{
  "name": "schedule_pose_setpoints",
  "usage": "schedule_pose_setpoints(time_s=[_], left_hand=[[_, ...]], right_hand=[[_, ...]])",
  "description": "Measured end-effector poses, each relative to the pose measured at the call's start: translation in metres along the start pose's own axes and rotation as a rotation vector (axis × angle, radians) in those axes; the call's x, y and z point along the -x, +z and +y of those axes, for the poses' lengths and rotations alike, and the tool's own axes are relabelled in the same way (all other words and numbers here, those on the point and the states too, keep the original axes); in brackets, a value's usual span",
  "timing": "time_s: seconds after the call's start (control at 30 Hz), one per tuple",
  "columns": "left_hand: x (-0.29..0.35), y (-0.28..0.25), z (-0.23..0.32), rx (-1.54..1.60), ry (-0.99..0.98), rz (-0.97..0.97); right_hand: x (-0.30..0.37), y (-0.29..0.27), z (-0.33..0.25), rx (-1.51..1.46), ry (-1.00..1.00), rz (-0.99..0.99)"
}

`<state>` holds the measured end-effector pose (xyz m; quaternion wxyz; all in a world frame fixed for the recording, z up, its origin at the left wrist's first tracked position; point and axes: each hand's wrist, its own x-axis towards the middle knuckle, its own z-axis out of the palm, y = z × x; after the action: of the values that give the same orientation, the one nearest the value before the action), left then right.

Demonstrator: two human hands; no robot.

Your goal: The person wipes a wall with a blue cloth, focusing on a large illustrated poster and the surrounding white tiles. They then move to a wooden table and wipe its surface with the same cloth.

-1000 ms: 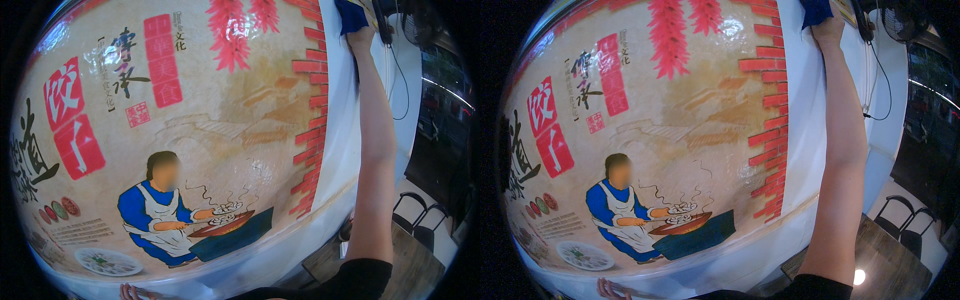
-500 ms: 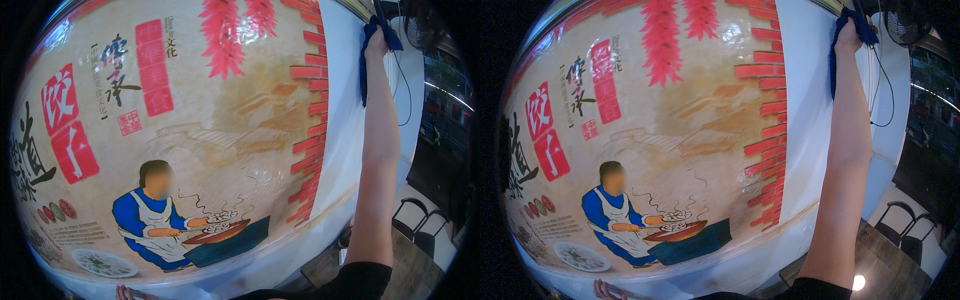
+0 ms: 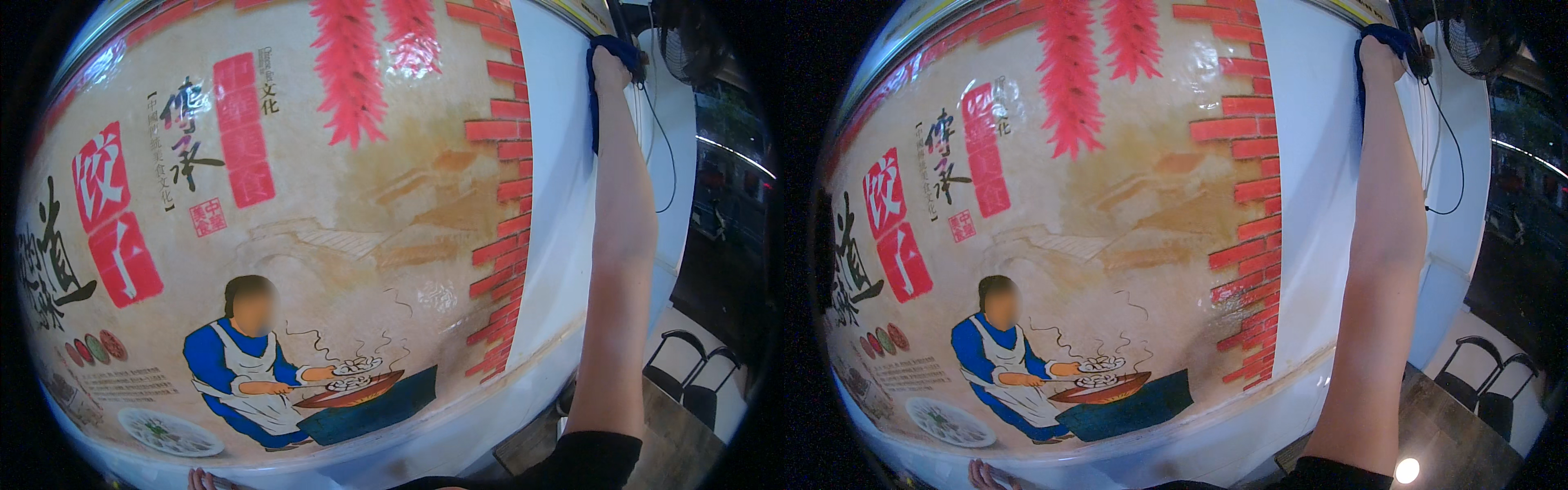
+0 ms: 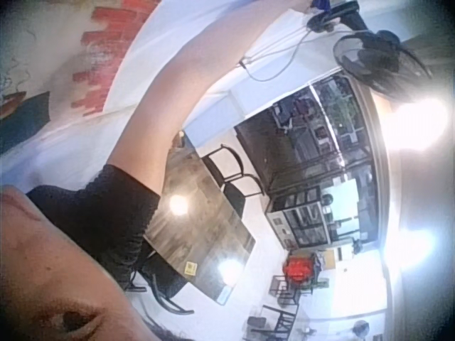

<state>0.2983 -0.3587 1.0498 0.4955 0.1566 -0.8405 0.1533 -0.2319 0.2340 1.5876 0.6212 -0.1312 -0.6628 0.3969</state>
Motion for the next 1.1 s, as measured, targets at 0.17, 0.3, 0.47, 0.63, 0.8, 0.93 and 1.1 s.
schedule_pose_setpoints(time_s=[0.17,0.3,0.47,0.63,0.8,0.93,1.1], left_hand=[[0.011,-0.001,-0.007,0.047,-0.056,-0.056],[0.009,0.007,-0.013,0.074,-0.016,-0.042],[0.007,0.013,-0.016,0.150,0.023,0.068],[-0.001,0.017,-0.019,0.154,0.105,0.080],[-0.003,0.013,-0.029,0.162,0.176,0.114],[-0.006,0.021,-0.031,0.313,0.162,0.244],[-0.006,0.027,-0.014,0.405,0.074,0.258]], right_hand=[[0.002,-0.001,-0.008,-0.122,-0.109,-0.075],[0.001,0.008,-0.004,0.056,-0.215,-0.097],[0.057,-0.012,-0.043,-0.332,-0.596,0.132],[0.119,-0.034,-0.049,-0.636,-0.756,0.133],[0.290,-0.124,-0.018,-0.609,-0.577,0.165],[0.446,-0.166,0.027,-0.811,0.057,-0.014],[0.592,-0.238,0.121,-0.999,0.947,-0.130]])
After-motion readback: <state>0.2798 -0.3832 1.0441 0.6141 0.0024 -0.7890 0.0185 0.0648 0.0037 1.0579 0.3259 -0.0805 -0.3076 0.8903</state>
